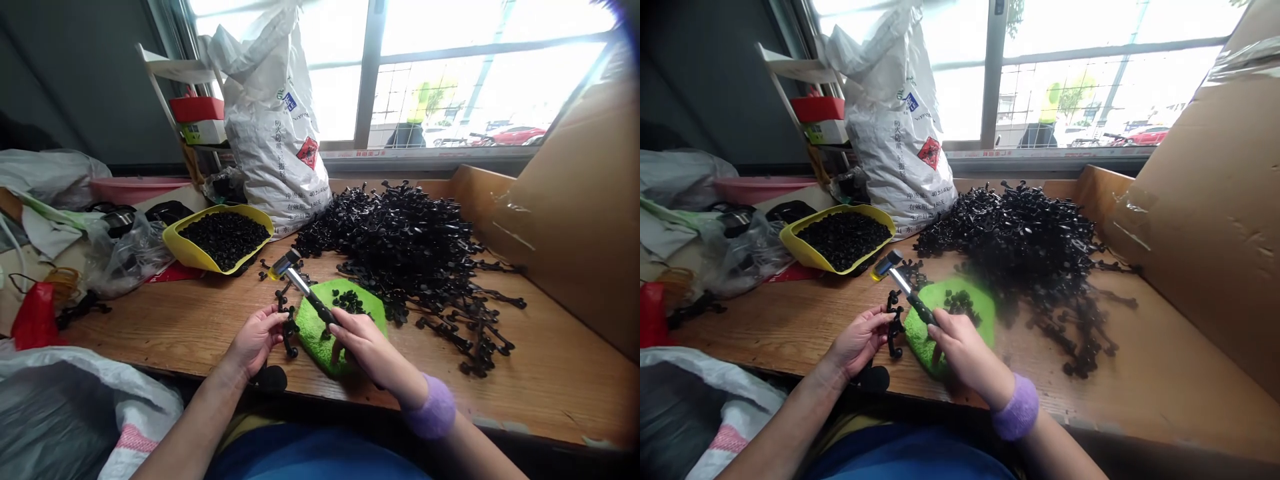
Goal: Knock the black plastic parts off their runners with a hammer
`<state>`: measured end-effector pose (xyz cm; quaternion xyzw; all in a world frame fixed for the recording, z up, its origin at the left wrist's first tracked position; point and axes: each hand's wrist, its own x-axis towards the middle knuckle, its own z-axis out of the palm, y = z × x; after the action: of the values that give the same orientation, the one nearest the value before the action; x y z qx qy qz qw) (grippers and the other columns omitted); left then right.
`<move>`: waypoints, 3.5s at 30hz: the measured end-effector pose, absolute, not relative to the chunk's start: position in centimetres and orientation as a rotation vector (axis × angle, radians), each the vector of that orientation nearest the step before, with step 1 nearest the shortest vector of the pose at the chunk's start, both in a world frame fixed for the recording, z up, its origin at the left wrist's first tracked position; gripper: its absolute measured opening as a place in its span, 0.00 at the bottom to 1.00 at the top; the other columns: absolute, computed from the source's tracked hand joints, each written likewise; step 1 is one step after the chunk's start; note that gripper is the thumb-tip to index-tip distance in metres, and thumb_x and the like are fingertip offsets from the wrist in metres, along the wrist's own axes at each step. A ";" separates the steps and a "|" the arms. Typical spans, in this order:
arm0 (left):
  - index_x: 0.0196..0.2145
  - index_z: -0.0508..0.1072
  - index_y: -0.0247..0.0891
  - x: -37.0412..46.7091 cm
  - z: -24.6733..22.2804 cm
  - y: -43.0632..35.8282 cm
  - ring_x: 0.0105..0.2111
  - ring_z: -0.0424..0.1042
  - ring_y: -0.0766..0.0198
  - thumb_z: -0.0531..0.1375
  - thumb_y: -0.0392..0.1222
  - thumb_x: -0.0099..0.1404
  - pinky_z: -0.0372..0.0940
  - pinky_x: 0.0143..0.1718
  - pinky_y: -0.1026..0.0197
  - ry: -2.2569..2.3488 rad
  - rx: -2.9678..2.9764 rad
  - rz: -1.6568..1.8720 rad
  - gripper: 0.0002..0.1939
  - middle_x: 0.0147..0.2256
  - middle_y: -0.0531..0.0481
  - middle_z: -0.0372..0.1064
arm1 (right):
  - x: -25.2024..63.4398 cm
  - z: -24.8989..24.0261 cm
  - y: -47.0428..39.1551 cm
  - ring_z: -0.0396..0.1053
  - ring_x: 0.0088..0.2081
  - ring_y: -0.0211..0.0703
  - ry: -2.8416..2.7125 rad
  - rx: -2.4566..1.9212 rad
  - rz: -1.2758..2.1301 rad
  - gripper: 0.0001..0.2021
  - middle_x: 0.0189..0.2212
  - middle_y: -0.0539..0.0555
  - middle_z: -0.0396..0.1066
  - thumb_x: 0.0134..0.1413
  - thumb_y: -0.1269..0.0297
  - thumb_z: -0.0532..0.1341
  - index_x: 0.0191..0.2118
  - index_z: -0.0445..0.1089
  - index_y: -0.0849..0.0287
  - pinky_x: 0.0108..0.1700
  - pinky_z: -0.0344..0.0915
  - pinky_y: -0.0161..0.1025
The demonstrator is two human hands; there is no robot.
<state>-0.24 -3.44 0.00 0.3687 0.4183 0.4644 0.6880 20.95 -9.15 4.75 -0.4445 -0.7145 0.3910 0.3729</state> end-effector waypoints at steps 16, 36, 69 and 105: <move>0.33 0.70 0.33 0.1 1.0 -3.8 0.20 0.67 0.74 0.63 0.32 0.52 0.57 0.15 0.75 0.945 0.745 1.036 0.09 0.26 0.52 0.69 | 21.1 5.1 -9.6 0.61 0.20 0.37 -1.866 -1.147 1.051 0.13 0.19 0.48 0.67 0.62 0.58 0.49 0.31 0.63 0.59 0.25 0.57 0.34; 0.26 0.64 0.34 3.6 1.7 -3.1 0.16 0.63 0.74 0.61 0.31 0.50 0.57 0.13 0.74 0.985 0.702 1.016 0.07 0.21 0.52 0.66 | 27.3 0.4 -17.0 0.59 0.21 0.40 -1.683 -1.540 0.796 0.15 0.17 0.48 0.59 0.57 0.51 0.52 0.30 0.64 0.57 0.21 0.54 0.35; 0.21 0.57 0.37 4.4 1.4 -2.4 0.14 0.58 0.75 0.61 0.34 0.46 0.51 0.12 0.74 1.208 0.938 0.996 0.13 0.18 0.57 0.60 | 27.5 1.8 -15.0 0.60 0.22 0.42 -2.183 -1.704 0.452 0.12 0.19 0.48 0.60 0.63 0.58 0.45 0.29 0.56 0.54 0.26 0.52 0.38; 0.22 0.60 0.35 6.7 2.9 -0.4 0.11 0.56 0.77 0.60 0.35 0.50 0.44 0.10 0.75 1.144 1.202 0.577 0.08 0.16 0.58 0.58 | 28.9 1.4 -15.1 0.60 0.24 0.41 -1.836 -1.688 0.554 0.13 0.22 0.47 0.59 0.63 0.55 0.44 0.30 0.53 0.54 0.28 0.52 0.38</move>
<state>6.70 -0.35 2.92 0.5266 0.5011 0.2529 0.6384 28.90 -15.10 1.37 -0.6326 -0.6878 0.2076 0.2892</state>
